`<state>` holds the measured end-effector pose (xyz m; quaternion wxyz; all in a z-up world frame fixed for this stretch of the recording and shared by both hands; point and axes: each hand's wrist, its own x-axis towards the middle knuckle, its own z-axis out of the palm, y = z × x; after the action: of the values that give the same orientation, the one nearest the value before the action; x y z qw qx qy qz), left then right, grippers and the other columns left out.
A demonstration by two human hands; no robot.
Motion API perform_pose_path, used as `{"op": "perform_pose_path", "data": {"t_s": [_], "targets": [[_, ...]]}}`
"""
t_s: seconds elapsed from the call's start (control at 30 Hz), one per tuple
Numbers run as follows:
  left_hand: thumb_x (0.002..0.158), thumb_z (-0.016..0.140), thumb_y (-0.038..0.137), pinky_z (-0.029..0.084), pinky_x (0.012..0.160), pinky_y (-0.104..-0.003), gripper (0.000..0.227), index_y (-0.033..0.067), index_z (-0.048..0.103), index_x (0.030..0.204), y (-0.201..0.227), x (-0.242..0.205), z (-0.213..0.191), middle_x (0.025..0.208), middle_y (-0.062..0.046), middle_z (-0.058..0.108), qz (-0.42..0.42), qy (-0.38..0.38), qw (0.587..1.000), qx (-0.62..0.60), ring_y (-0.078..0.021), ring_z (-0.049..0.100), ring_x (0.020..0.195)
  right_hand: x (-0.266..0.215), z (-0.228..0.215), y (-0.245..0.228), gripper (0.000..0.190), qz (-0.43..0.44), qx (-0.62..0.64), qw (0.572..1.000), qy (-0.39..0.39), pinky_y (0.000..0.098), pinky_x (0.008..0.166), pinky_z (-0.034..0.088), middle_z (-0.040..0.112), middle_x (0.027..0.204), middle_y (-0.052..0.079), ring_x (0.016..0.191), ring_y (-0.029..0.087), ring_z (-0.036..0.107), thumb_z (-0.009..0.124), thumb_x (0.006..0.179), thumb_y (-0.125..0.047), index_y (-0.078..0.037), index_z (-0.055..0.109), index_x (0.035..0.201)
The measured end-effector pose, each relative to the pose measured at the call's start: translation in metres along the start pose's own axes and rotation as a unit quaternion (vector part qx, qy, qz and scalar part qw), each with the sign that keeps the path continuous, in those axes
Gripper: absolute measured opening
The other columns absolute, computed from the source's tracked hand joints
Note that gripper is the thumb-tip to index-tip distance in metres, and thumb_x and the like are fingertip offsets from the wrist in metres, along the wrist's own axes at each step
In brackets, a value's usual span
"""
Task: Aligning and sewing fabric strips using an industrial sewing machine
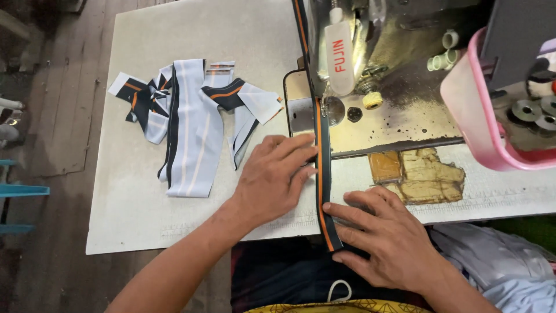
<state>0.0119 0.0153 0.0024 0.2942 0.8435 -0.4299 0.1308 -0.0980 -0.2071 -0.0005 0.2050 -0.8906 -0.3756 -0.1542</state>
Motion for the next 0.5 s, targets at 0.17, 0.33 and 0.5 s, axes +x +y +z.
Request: {"op": "perform_pose_path", "data": {"t_s": [0.17,0.33,0.5], "targets": [[0.095,0.063,0.027,0.048,0.082,-0.045,0.036,0.0081,0.066,0.125,0.0021,0.0082,-0.0008,0.137,-0.005,0.062,0.002,0.005,0.998,0.06,-0.0319,0.056,0.101,-0.0003,0.0001,0.0013,0.031,0.005,0.01,1.0,-0.009,0.0541,0.09,0.044,0.065,0.131,0.002,0.113,0.033,0.058,0.078,0.085,-0.043,-0.014,0.069,0.089],[0.098,0.058,0.036,0.046,0.077,-0.045,0.037,0.0083,0.066,0.121,-0.0003,0.0061,0.0029,0.134,-0.004,0.063,0.023,-0.038,0.994,0.097,-0.0315,0.054,0.103,-0.0036,-0.0021,0.0002,0.034,0.019,0.015,0.999,-0.027,0.0556,0.093,0.042,0.064,0.132,0.003,0.115,0.034,0.056,0.079,0.084,-0.044,-0.013,0.07,0.095],[0.101,0.053,0.037,0.045,0.075,-0.045,0.038,0.0059,0.066,0.119,0.0008,0.0092,0.0004,0.132,-0.006,0.063,0.05,-0.03,0.993,0.107,-0.0327,0.055,0.099,-0.0015,-0.0047,0.0016,0.036,0.02,0.034,0.999,-0.032,0.0555,0.094,0.042,0.066,0.131,0.004,0.112,0.034,0.057,0.08,0.083,-0.045,-0.012,0.071,0.094]]}}
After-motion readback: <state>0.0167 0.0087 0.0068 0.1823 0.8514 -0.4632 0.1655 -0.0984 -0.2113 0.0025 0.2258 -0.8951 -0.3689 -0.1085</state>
